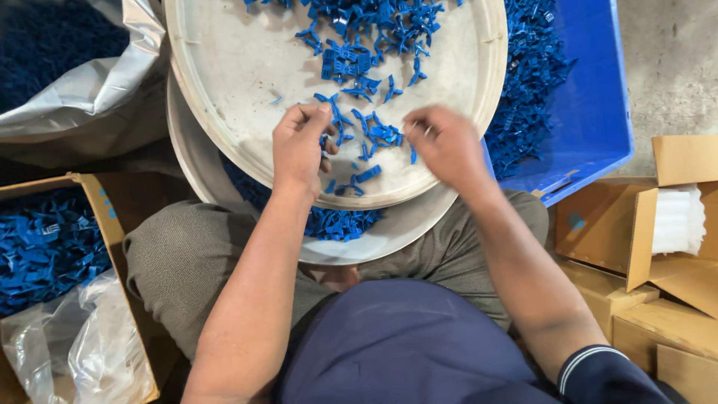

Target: The person sits on the floor and sorts small blue plastic pieces from a white bucket lid into a blue bin. They pick up the pieces by hand and place them into the bin, occasionally moving the lid to access more pieces.

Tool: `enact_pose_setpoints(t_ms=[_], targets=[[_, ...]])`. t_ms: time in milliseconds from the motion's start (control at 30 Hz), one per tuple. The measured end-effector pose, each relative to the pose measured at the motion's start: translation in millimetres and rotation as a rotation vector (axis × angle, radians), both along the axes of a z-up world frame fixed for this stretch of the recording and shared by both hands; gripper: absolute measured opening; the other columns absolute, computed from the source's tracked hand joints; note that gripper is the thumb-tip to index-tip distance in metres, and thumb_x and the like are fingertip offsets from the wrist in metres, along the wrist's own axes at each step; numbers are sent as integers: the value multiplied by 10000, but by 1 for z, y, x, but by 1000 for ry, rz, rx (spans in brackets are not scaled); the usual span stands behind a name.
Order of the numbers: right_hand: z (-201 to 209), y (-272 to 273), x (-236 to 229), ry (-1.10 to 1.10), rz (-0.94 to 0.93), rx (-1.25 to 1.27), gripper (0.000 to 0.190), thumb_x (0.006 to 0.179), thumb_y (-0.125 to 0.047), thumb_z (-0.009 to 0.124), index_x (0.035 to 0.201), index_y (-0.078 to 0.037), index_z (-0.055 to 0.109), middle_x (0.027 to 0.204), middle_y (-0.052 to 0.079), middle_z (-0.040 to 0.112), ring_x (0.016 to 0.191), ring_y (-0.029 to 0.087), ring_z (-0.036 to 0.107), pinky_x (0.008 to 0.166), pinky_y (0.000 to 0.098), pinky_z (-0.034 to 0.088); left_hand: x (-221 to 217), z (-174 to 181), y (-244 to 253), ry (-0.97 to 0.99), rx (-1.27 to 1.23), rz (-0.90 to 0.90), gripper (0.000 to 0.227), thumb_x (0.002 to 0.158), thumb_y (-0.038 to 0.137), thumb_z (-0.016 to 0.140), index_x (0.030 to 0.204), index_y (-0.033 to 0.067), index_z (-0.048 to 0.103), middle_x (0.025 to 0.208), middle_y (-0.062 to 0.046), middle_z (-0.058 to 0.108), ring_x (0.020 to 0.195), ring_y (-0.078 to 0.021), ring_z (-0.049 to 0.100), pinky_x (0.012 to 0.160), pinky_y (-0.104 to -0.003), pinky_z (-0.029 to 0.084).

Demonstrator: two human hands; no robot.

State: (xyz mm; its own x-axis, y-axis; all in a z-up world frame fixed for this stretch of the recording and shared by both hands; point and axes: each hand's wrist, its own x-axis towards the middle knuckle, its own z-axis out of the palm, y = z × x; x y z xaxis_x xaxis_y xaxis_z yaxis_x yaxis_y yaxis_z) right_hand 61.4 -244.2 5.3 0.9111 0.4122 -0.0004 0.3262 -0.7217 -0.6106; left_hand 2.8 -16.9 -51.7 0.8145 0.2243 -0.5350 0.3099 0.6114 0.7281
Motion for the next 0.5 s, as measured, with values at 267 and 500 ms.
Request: enact_pose_setpoints(t_ms=[267,500], targets=[[-31,24,-37,-138,104,-180,139,917,-271,733,996,-164,773,875,84,732,793,306,708,679,425,544,-2,0,-7,-13,89,-76,159,936,248,721,919,105,655,783,-13,641,567,-79,578,383,-233,363],[-31,24,-30,-236,216,-132,218,899,-246,730,1091,-143,717,920,61,723,819,287,703,685,414,546,1,0,-8,25,104,-110,156,930,251,731,926,114,657,803,0,652,576,-70,576,392,-227,359]])
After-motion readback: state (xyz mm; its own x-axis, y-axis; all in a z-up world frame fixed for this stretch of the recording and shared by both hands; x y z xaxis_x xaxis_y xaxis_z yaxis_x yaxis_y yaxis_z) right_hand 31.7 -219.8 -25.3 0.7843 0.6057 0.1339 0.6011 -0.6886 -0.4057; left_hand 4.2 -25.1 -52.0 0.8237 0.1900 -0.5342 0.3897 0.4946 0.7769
